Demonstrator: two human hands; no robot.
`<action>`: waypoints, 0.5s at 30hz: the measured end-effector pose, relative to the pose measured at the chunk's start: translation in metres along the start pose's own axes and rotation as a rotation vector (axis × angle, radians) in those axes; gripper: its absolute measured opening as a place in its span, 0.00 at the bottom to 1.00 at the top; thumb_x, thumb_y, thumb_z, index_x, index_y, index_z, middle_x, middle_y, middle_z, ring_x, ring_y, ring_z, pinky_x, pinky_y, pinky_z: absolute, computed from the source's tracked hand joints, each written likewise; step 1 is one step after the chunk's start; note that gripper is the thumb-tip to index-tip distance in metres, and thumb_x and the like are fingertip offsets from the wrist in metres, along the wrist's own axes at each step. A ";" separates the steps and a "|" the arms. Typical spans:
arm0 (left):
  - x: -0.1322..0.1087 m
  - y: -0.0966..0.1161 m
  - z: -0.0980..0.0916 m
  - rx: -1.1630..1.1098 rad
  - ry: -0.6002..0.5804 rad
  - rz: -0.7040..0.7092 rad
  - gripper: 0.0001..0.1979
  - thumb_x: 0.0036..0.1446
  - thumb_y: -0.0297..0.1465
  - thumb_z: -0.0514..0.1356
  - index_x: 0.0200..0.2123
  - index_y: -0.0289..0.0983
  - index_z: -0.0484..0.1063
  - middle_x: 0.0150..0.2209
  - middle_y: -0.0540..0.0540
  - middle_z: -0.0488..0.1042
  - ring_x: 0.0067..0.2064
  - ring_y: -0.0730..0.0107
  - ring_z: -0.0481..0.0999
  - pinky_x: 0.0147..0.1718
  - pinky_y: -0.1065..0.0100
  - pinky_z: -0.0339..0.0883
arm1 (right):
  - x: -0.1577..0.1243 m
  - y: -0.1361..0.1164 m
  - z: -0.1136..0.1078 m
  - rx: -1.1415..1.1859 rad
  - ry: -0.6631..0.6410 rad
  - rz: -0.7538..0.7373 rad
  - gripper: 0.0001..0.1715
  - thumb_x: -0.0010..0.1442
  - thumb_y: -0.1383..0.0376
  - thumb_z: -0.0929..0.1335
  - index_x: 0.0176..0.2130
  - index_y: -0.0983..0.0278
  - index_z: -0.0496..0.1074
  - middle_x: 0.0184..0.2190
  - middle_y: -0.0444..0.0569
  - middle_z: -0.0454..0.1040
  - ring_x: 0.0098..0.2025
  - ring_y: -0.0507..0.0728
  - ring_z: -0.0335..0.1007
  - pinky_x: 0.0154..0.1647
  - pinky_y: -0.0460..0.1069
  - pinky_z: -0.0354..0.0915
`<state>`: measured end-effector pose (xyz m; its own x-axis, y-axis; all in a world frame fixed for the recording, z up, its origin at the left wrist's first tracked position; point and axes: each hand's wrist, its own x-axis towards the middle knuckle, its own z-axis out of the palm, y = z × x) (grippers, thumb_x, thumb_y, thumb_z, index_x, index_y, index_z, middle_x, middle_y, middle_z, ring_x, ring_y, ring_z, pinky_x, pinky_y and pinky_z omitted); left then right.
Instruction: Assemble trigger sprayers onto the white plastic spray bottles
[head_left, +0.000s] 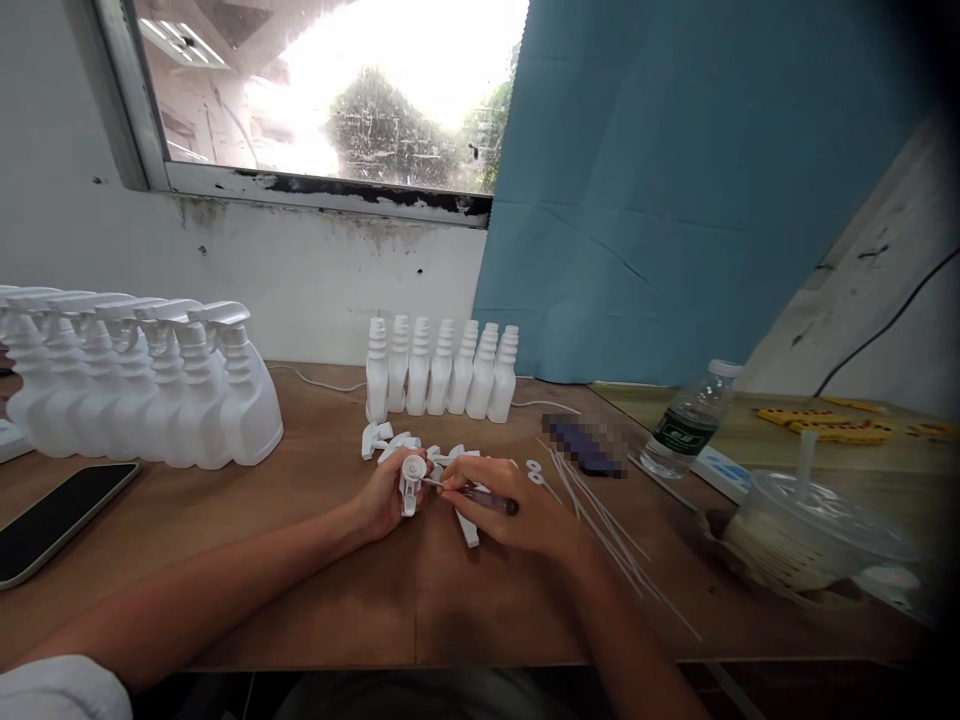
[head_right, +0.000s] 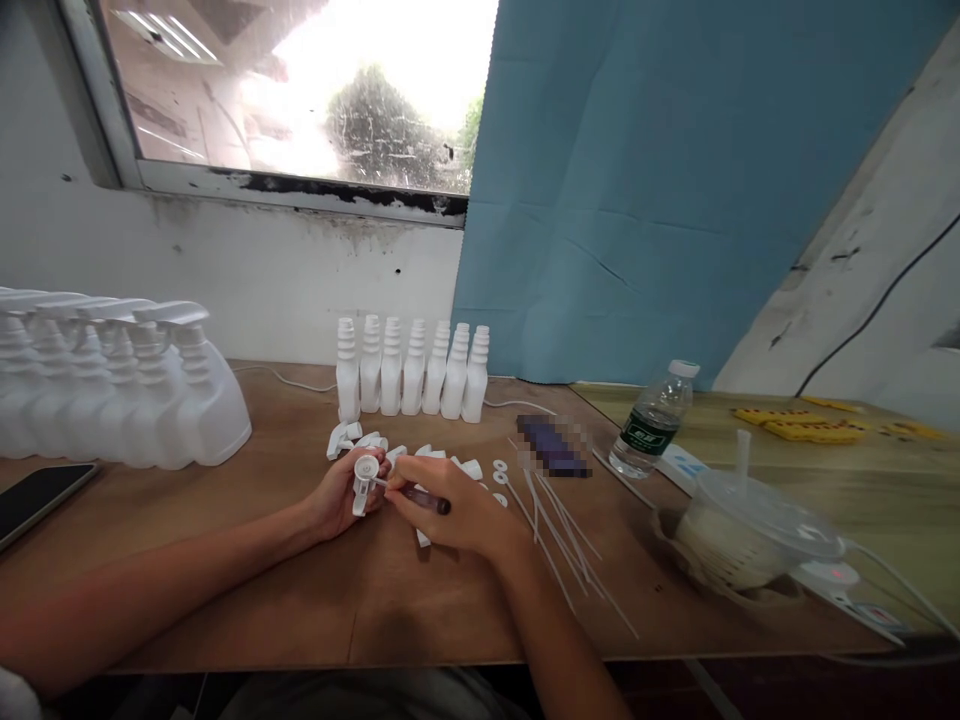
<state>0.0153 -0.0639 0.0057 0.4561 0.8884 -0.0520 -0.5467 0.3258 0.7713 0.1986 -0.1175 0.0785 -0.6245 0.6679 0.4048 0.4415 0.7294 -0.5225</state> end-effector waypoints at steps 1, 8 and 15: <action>0.001 0.000 -0.001 -0.016 0.016 0.004 0.12 0.51 0.36 0.63 0.26 0.35 0.64 0.23 0.54 0.65 0.17 0.80 0.62 0.15 0.75 0.55 | 0.001 -0.002 0.001 -0.042 -0.008 -0.016 0.04 0.64 0.66 0.64 0.36 0.60 0.69 0.34 0.45 0.74 0.34 0.54 0.69 0.38 0.48 0.64; 0.002 -0.004 -0.003 -0.037 0.044 0.029 0.13 0.57 0.40 0.60 0.33 0.35 0.68 0.24 0.51 0.69 0.21 0.76 0.68 0.18 0.75 0.61 | 0.008 -0.006 0.005 -0.174 -0.004 -0.171 0.12 0.66 0.70 0.61 0.47 0.61 0.68 0.56 0.53 0.68 0.60 0.58 0.62 0.57 0.53 0.63; 0.002 0.007 -0.001 0.099 -0.035 0.157 0.14 0.55 0.39 0.60 0.39 0.35 0.66 0.29 0.46 0.73 0.29 0.68 0.73 0.25 0.70 0.68 | 0.003 0.002 -0.010 -0.098 0.072 -0.168 0.16 0.68 0.68 0.60 0.50 0.59 0.71 0.53 0.51 0.73 0.54 0.58 0.71 0.54 0.53 0.67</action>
<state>0.0117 -0.0594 0.0103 0.3957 0.9135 0.0945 -0.5420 0.1492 0.8270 0.2042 -0.1129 0.0863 -0.6487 0.5416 0.5347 0.3974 0.8402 -0.3690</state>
